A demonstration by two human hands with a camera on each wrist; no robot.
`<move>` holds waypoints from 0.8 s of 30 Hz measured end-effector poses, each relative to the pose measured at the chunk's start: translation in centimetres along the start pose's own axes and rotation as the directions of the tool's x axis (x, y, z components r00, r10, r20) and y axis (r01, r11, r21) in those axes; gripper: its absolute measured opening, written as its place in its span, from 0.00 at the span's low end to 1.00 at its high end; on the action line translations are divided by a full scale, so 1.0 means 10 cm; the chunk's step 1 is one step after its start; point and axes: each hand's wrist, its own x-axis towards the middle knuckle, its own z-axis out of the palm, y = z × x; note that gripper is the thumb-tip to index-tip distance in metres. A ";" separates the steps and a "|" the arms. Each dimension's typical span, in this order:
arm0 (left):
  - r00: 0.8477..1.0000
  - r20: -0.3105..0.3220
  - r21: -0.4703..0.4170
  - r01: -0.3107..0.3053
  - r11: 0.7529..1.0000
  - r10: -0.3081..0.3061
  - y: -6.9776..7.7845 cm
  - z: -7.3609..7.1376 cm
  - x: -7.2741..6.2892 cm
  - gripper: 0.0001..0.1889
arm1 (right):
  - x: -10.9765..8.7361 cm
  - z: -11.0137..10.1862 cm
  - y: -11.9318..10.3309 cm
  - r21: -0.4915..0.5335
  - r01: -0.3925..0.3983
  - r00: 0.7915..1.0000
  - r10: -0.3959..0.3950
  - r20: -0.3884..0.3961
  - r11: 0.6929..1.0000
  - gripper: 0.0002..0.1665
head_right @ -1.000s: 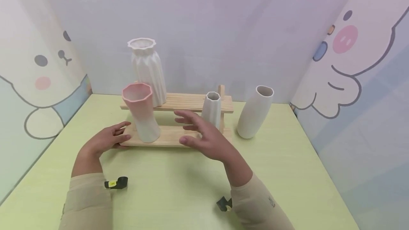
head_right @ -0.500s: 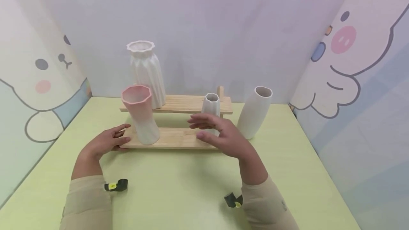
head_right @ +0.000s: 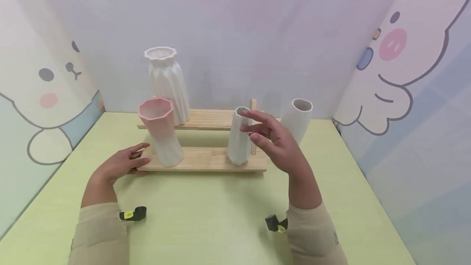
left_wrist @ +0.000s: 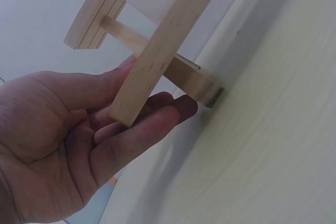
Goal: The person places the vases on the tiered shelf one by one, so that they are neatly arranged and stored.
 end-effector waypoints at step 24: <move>1.000 -0.001 0.045 0.001 0.999 -0.001 0.02 0.00 -0.01 0.41 | -0.31 -0.71 0.10 -0.042 -0.092 0.836 0.054 -0.546 0.995 0.29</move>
